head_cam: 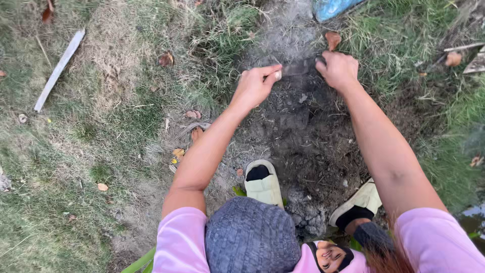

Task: The person digs into the soil using a small trowel and their hands, removing clumps of grass and dirt to clear an area.

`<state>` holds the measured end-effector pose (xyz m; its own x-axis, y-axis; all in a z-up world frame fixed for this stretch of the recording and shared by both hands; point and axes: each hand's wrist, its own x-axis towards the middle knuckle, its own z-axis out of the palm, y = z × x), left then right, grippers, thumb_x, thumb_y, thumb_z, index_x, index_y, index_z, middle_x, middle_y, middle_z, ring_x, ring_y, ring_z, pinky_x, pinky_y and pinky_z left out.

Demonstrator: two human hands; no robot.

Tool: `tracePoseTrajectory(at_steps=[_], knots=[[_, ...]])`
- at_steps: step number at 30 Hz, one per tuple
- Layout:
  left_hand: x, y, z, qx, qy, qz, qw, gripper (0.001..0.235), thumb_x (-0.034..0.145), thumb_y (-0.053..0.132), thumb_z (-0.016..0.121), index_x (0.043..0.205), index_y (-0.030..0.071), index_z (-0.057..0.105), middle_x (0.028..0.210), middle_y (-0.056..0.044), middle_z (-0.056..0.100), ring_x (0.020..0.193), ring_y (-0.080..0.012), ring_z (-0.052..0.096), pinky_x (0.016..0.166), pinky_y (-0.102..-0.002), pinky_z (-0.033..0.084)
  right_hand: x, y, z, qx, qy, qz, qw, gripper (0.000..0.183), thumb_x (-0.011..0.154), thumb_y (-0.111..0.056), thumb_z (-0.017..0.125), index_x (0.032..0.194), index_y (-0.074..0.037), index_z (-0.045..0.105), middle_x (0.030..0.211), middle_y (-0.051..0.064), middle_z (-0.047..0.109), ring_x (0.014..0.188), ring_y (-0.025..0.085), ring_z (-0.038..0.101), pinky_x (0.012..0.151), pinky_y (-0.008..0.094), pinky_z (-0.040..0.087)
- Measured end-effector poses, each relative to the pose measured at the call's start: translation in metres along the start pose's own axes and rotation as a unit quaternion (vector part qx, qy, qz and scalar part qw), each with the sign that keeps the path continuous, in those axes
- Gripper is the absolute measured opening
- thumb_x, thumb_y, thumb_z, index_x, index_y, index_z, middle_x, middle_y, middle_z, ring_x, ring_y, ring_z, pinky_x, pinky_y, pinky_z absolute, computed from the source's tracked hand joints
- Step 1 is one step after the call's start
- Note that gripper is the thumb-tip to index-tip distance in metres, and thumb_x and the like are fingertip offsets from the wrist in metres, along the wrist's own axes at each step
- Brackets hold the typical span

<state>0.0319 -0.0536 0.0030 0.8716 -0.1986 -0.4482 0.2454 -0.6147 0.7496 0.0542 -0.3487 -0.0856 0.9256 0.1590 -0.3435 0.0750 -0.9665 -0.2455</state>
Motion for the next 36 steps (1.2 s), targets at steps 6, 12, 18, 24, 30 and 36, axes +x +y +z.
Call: tracePoseTrajectory(at_steps=[6, 12, 18, 24, 30, 36], knots=[[0.012, -0.036, -0.003, -0.334, -0.076, -0.131, 0.930, 0.033, 0.100, 0.026, 0.067, 0.129, 0.012, 0.074, 0.074, 0.002, 0.072, 0.058, -0.0062, 0.062, 0.045, -0.025, 0.051, -0.015, 0.021, 0.039, 0.295, 0.086, 0.011, 0.952, 0.030, 0.108, -0.036, 0.060, 0.104, -0.007, 0.067, 0.097, 0.014, 0.069, 0.092, 0.033, 0.065, 0.084, 0.045, 0.050], [-0.060, 0.027, -0.056, 0.020, 0.135, 0.225, 0.965, 0.026, 0.104, 0.027, 0.070, 0.123, 0.010, 0.075, 0.105, -0.017, 0.078, 0.090, -0.0263, 0.077, 0.079, -0.038, 0.062, -0.031, 0.064, 0.048, 0.677, 0.215, 0.159, 0.686, 0.031, 0.109, -0.029, 0.061, 0.083, -0.014, 0.053, 0.079, -0.008, 0.047, 0.073, 0.007, 0.041, 0.066, 0.028, 0.036], [-0.043, 0.062, -0.048, 0.076, 0.100, 0.160, 0.979, 0.026, 0.099, 0.028, 0.068, 0.119, 0.015, 0.077, 0.098, -0.016, 0.079, 0.080, -0.0285, 0.077, 0.079, -0.041, 0.060, -0.071, 0.031, 0.013, 0.449, 0.298, 0.100, 0.836, 0.024, 0.102, -0.015, 0.073, 0.085, -0.010, 0.056, 0.094, 0.001, 0.052, 0.084, 0.014, 0.049, 0.074, 0.029, 0.042], [0.016, -0.004, -0.006, -0.144, -0.041, -0.108, 0.983, 0.033, 0.095, 0.030, 0.068, 0.127, 0.022, 0.073, 0.067, -0.008, 0.067, 0.048, -0.0113, 0.060, 0.045, -0.031, 0.051, -0.034, -0.055, -0.019, 0.096, 0.279, -0.121, 0.948, 0.034, 0.088, -0.014, 0.081, 0.112, -0.004, 0.059, 0.136, 0.018, 0.057, 0.103, 0.035, 0.068, 0.081, 0.043, 0.059], [0.000, -0.025, 0.000, -0.352, -0.068, -0.177, 0.916, 0.031, 0.101, 0.031, 0.063, 0.127, 0.016, 0.073, 0.069, -0.005, 0.067, 0.048, -0.0084, 0.057, 0.043, -0.027, 0.049, 0.015, -0.057, -0.018, -0.063, 0.225, -0.037, 0.972, 0.055, 0.092, -0.022, 0.069, 0.137, 0.003, 0.049, 0.128, 0.031, 0.056, 0.089, 0.042, 0.068, 0.060, 0.043, 0.059], [-0.077, 0.033, -0.059, 0.035, 0.191, 0.257, 0.947, 0.017, 0.113, 0.024, 0.058, 0.125, 0.018, 0.069, 0.099, -0.014, 0.075, 0.088, -0.0290, 0.073, 0.079, -0.041, 0.060, 0.023, -0.007, 0.009, 0.046, 0.155, -0.012, 0.987, 0.023, 0.110, -0.022, 0.065, 0.118, -0.005, 0.053, 0.093, 0.023, 0.067, 0.083, 0.045, 0.066, 0.070, 0.054, 0.052]])
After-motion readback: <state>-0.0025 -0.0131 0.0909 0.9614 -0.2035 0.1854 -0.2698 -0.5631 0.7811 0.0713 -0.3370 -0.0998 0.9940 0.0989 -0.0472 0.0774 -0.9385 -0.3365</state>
